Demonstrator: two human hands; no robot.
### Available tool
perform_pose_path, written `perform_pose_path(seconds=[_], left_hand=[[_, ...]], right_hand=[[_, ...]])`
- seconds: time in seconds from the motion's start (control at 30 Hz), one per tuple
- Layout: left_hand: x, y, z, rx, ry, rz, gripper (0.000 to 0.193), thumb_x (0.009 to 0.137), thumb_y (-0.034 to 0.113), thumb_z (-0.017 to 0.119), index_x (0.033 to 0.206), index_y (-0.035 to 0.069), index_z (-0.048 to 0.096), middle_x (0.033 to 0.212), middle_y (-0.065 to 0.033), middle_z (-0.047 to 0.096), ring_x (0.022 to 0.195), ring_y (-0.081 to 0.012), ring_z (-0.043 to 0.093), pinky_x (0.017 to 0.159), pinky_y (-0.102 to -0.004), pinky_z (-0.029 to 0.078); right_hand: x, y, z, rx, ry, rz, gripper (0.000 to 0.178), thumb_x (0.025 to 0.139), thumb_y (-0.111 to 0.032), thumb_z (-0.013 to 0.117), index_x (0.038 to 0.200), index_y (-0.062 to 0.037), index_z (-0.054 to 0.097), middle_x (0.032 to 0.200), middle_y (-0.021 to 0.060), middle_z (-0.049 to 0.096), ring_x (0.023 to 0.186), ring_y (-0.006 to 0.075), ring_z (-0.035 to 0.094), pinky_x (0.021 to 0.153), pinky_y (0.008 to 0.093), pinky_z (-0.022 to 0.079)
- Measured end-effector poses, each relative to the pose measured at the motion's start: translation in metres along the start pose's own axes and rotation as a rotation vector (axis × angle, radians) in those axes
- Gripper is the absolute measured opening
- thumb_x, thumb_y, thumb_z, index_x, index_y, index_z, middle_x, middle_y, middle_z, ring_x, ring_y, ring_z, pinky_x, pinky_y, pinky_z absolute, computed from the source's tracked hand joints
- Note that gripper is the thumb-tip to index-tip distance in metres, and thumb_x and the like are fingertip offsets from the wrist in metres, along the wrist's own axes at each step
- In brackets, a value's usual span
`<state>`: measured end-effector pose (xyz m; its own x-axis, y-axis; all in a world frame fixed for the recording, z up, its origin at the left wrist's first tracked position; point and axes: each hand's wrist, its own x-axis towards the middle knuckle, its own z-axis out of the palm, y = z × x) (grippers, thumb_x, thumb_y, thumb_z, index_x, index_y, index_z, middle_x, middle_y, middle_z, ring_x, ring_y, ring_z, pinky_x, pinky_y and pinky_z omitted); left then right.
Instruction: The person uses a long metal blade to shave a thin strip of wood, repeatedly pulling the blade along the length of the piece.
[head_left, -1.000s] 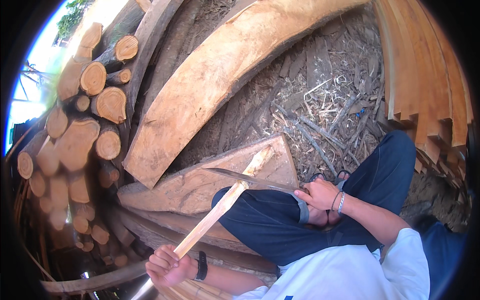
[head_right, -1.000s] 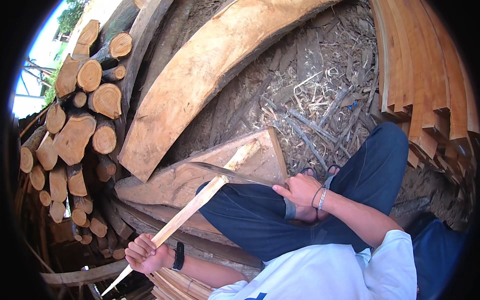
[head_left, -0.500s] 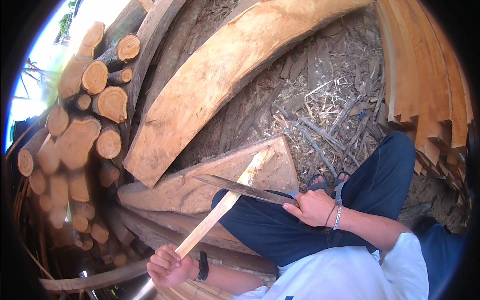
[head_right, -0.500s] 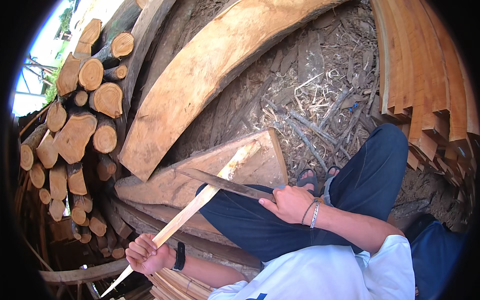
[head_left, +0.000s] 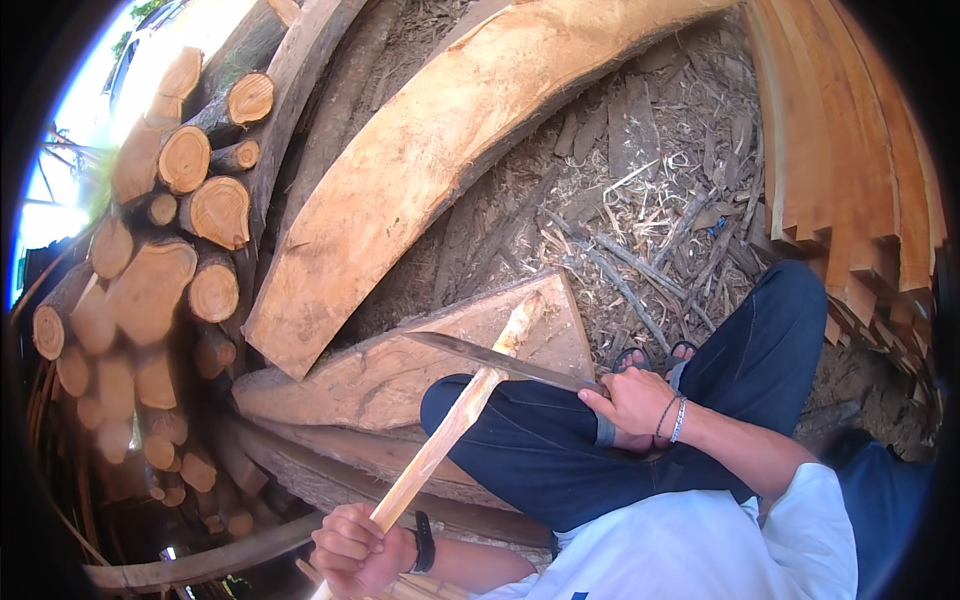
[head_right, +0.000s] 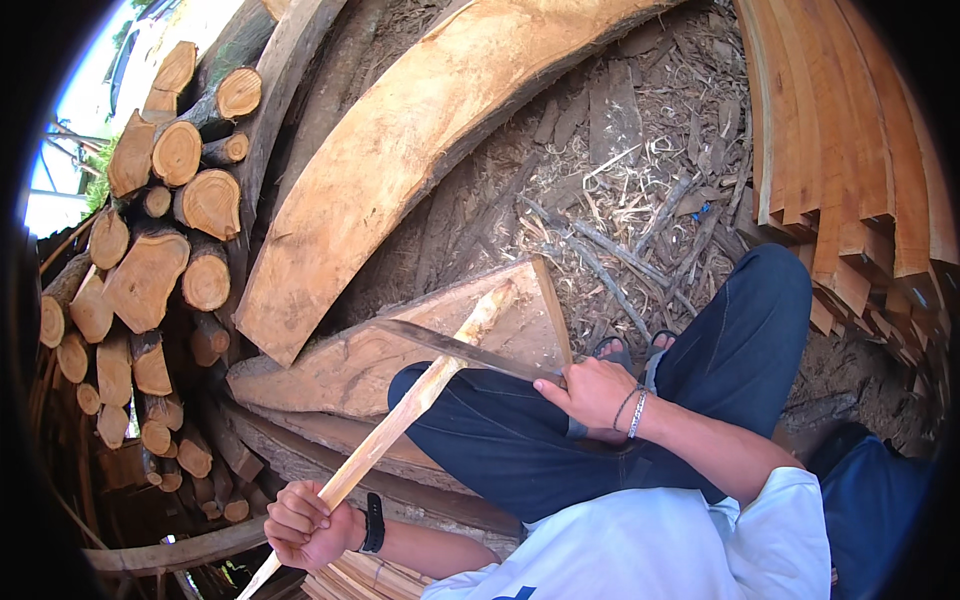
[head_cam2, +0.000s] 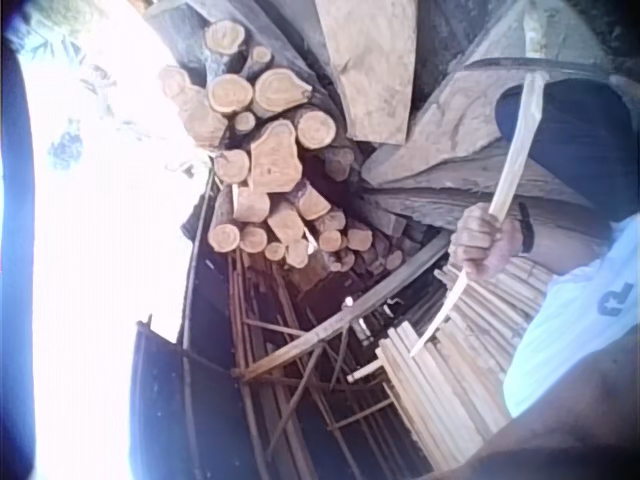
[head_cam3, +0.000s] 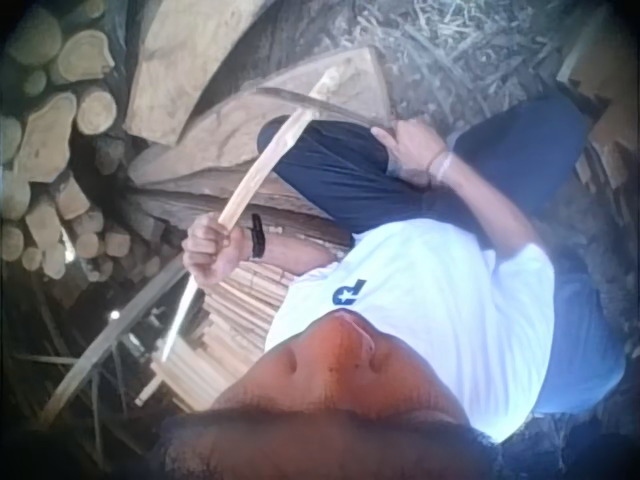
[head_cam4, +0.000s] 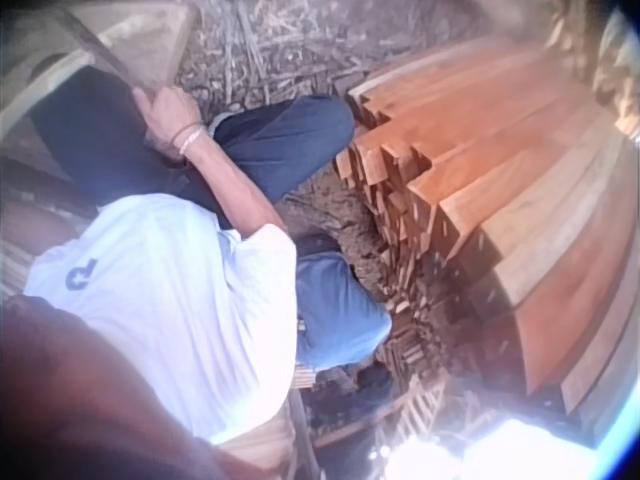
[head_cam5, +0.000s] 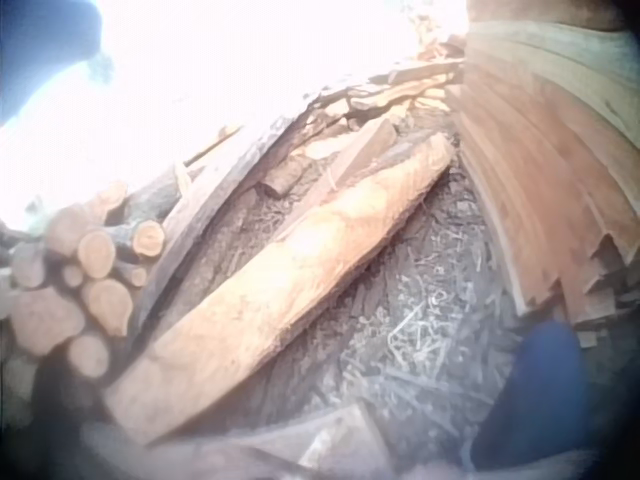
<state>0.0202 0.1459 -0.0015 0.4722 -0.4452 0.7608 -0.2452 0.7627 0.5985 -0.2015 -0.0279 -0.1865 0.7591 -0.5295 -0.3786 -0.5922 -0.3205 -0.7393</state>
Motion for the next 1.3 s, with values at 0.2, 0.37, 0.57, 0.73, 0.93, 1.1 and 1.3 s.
perform_pose_path(seconds=[0.2,0.37,0.57,0.73,0.93,1.1,1.3], left_hand=[[-0.003,-0.006,-0.003,-0.006,0.028,-0.006,0.044,0.092,0.022,0.046,0.053,0.016,0.027,0.045,0.0019,0.03,0.034,-0.0072,0.027,0.035,-0.0194,0.024],[0.0,-0.005,-0.009,-0.023,0.014,-0.011,0.043,0.093,0.022,0.045,0.054,0.016,0.028,0.045,0.0018,0.03,0.035,-0.0075,0.027,0.035,-0.0201,0.024],[-0.004,-0.001,-0.029,-0.032,0.086,-0.017,0.042,0.093,0.022,0.046,0.055,0.016,0.029,0.045,0.0013,0.03,0.035,-0.0081,0.027,0.035,-0.0209,0.024],[-0.009,0.001,-0.028,-0.017,0.093,-0.012,0.042,0.093,0.022,0.046,0.055,0.016,0.028,0.046,0.0013,0.031,0.036,-0.0084,0.026,0.035,-0.021,0.025],[-0.009,0.002,-0.032,-0.04,0.076,-0.013,0.042,0.093,0.022,0.046,0.056,0.016,0.028,0.047,0.0012,0.03,0.036,-0.0085,0.026,0.036,-0.0215,0.024],[-0.006,-0.003,-0.032,-0.077,0.166,-0.018,0.041,0.093,0.02,0.042,0.056,0.015,0.024,0.046,0.0004,0.028,0.036,-0.0088,0.025,0.037,-0.0222,0.022],[-0.013,0.005,-0.045,-0.013,0.15,-0.025,0.041,0.094,0.021,0.045,0.056,0.016,0.029,0.048,0.0015,0.03,0.037,-0.0091,0.026,0.037,-0.0225,0.024]], right_hand=[[0.008,0.028,0.017,0.135,-0.043,0.024,0.07,0.098,-0.052,0.038,0.071,0.0058,0.067,0.062,0.028,0.061,0.064,0.0445,0.065,0.068,0.0489,0.054],[0.01,0.028,0.016,0.119,-0.034,0.015,0.068,0.097,-0.052,0.039,0.074,0.0046,0.068,0.064,0.0276,0.062,0.066,0.044,0.065,0.067,0.05,0.054],[0.002,0.01,0.011,0.065,-0.023,0.004,0.069,0.097,-0.054,0.039,0.074,0.0048,0.067,0.066,0.0273,0.063,0.068,0.0434,0.066,0.068,0.0498,0.054],[0.01,0.037,0.019,0.032,0.016,0.035,0.068,0.097,-0.053,0.039,0.076,0.0051,0.067,0.065,0.0274,0.063,0.068,0.0437,0.065,0.068,0.0499,0.053],[-0.002,0.02,0.015,0.058,-0.058,-0.009,0.067,0.096,-0.054,0.04,0.076,0.0037,0.067,0.065,0.0274,0.062,0.066,0.0435,0.065,0.066,0.051,0.052],[0.0,0.018,0.018,0.042,-0.026,-0.001,0.066,0.096,-0.054,0.041,0.075,0.0025,0.066,0.063,0.0261,0.063,0.065,0.0423,0.065,0.064,0.05,0.052],[-0.003,0.007,0.007,-0.051,-0.068,-0.044,0.066,0.096,-0.055,0.04,0.08,0.0037,0.066,0.063,0.0232,0.064,0.065,0.0406,0.066,0.064,0.0494,0.052]])
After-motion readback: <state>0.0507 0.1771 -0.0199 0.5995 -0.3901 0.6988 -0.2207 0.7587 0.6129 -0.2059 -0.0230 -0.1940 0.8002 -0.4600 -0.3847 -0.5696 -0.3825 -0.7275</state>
